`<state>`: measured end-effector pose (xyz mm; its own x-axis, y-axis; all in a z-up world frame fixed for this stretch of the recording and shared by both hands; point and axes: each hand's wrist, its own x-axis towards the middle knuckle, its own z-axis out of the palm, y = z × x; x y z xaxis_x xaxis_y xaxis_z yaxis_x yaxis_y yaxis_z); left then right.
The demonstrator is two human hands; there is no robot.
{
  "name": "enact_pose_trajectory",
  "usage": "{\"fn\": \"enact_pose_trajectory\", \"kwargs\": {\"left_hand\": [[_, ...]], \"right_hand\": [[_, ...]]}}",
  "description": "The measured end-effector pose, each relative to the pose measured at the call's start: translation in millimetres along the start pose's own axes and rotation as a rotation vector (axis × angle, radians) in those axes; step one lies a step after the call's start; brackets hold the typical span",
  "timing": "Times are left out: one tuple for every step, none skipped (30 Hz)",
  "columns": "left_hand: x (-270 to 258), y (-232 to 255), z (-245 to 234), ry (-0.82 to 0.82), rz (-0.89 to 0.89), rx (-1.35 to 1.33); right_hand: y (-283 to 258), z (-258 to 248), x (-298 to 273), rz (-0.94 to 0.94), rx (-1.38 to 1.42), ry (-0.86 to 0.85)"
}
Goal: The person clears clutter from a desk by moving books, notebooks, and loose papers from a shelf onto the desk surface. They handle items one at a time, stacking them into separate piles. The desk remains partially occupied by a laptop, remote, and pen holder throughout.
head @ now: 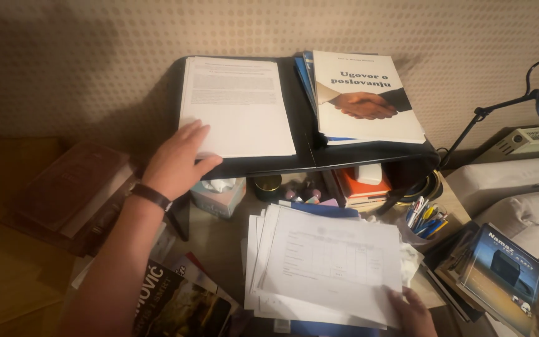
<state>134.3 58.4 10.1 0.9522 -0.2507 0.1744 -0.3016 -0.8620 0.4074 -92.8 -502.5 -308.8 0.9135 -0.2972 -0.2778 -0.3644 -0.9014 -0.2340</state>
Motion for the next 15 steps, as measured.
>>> {"fn": "enact_pose_trajectory", "kwargs": {"left_hand": [[4, -3, 1, 0.0, 0.044, 0.033], [7, -6, 4, -0.004, 0.084, 0.063], [9, -8, 5, -0.004, 0.082, 0.063], [11, -9, 5, -0.014, 0.043, 0.08], [12, -11, 5, -0.023, 0.004, 0.097], [10, -9, 3, -0.021, -0.001, 0.098], [8, -7, 2, 0.02, 0.011, 0.106], [7, -5, 0, 0.063, 0.022, 0.114], [9, -8, 5, 0.065, 0.018, 0.114], [9, -12, 10, 0.125, 0.031, 0.167], [10, -16, 15, 0.185, 0.043, 0.221], [12, -22, 23, 0.185, 0.042, 0.22], [14, -28, 31, 0.277, 0.021, 0.261], [17, -34, 40, 0.369, 0.0, 0.301], [19, -39, 45, 0.369, 0.002, 0.299]], "right_hand": [[-43, -26, -15, 0.293, 0.525, 0.038], [-80, -62, -35, 0.584, 1.046, 0.064], [-76, -60, -34, 0.583, 1.045, 0.062], [-73, -58, -32, 0.545, 0.934, 0.002], [-70, -57, -30, 0.506, 0.825, -0.056], [-85, -69, -38, 0.503, 0.824, -0.058], [-99, -81, -45, 0.521, 0.805, -0.034], [-114, -93, -52, 0.539, 0.787, -0.008], [-102, -85, -42, 0.535, 0.785, -0.009], [-90, -75, -33, 0.442, 0.566, 0.06], [-78, -65, -24, 0.344, 0.347, 0.126], [-85, -72, -20, 0.344, 0.347, 0.126], [-92, -79, -16, 0.287, 0.412, 0.245], [-98, -85, -13, 0.233, 0.477, 0.366], [-124, -102, -21, 0.234, 0.476, 0.367]]}}
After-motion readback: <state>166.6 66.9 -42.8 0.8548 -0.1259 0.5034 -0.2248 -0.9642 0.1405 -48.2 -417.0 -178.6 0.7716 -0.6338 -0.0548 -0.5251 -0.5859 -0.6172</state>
